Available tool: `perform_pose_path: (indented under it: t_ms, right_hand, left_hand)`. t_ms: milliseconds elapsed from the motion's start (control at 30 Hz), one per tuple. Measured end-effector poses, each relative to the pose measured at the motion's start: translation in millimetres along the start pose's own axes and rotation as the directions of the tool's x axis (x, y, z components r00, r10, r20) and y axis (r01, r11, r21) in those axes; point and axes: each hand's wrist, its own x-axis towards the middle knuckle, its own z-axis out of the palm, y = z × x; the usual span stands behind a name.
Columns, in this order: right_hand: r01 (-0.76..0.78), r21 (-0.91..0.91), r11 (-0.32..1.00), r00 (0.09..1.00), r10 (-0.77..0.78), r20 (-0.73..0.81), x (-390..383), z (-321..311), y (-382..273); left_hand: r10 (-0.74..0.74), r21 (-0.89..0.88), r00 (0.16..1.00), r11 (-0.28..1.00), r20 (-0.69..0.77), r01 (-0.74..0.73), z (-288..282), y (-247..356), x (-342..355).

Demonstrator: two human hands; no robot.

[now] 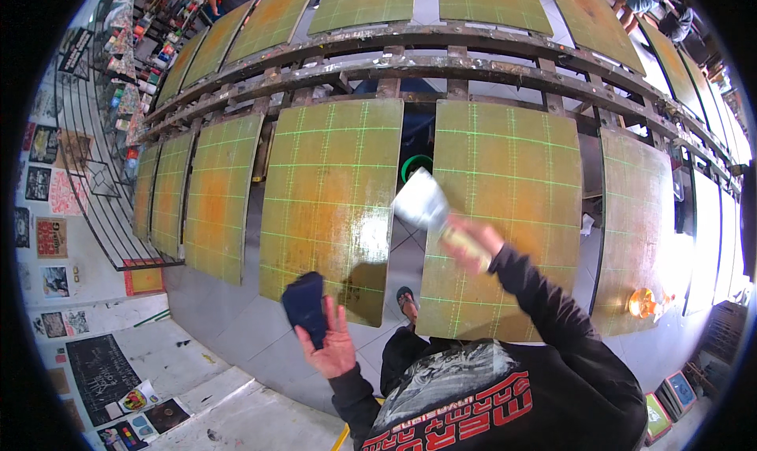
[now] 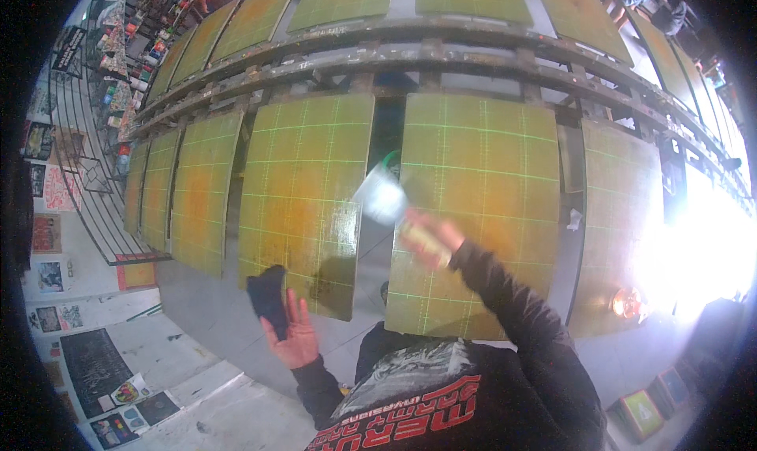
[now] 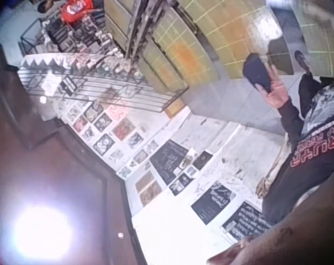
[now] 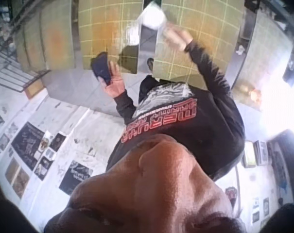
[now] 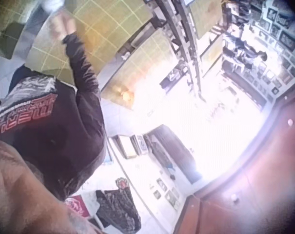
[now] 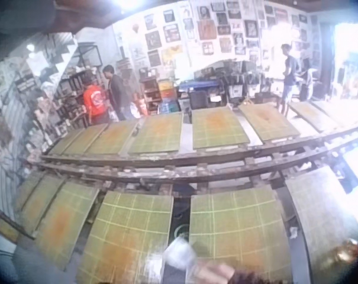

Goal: The person cleans adhesive residue from a series of printing plates using a scraper and a cloth.

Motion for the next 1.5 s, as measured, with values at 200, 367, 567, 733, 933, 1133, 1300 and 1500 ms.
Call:
perform_pose_path:
  t_ms: [200, 367, 567, 733, 933, 1133, 1300, 1500]
  right_hand:
    - [0.69, -0.066, 0.721, 0.707, -0.691, -0.153, -25.5, -37.2, -174.6]
    - [0.544, -0.483, 0.686, 0.419, -0.721, -0.552, 15.1, -85.4, -252.8]
    - [0.026, -0.958, 0.284, -0.335, -0.901, -0.276, 1.3, -148.0, -282.8]
    - [0.31, -0.944, 0.112, 0.052, -0.994, -0.101, 8.3, -58.9, -164.2]
    - [0.395, -0.338, 0.854, 0.918, -0.37, 0.139, 18.0, 67.1, 62.5]
    - [0.027, -0.005, 1.0, 0.957, -0.025, 0.288, 40.8, 79.4, 162.7]
    - [0.436, -0.123, 0.892, 0.846, -0.453, -0.282, -1.7, 29.3, 197.1]
    - [0.356, -0.443, 0.823, 0.772, -0.526, -0.357, -112.7, 49.9, 231.8]
  left_hand:
    - [0.134, 0.074, 0.99, 0.988, 0.043, -0.137, -0.4, 36.6, -6.5]
    - [0.149, 0.196, 0.982, 0.966, 0.119, -0.171, 0.5, 37.5, -20.7]
    - [0.172, 0.17, 0.977, 0.967, 0.122, -0.192, -10.6, 36.0, -26.7]
    - [0.14, 0.048, 0.988, 0.989, 0.059, -0.143, -22.0, 41.9, -30.8]
    - [-0.02, 0.066, 1.0, 0.998, -0.02, 0.021, -32.7, 22.5, -15.4]
    - [-0.252, 0.136, 0.968, 0.959, 0.008, 0.248, -10.9, 8.6, -28.3]
    - [-0.118, 0.119, 0.974, 0.988, 0.196, 0.096, -34.8, 53.5, -40.0]
    - [-0.058, 0.065, 0.978, 0.997, 0.201, 0.046, -49.4, 132.9, -42.6]
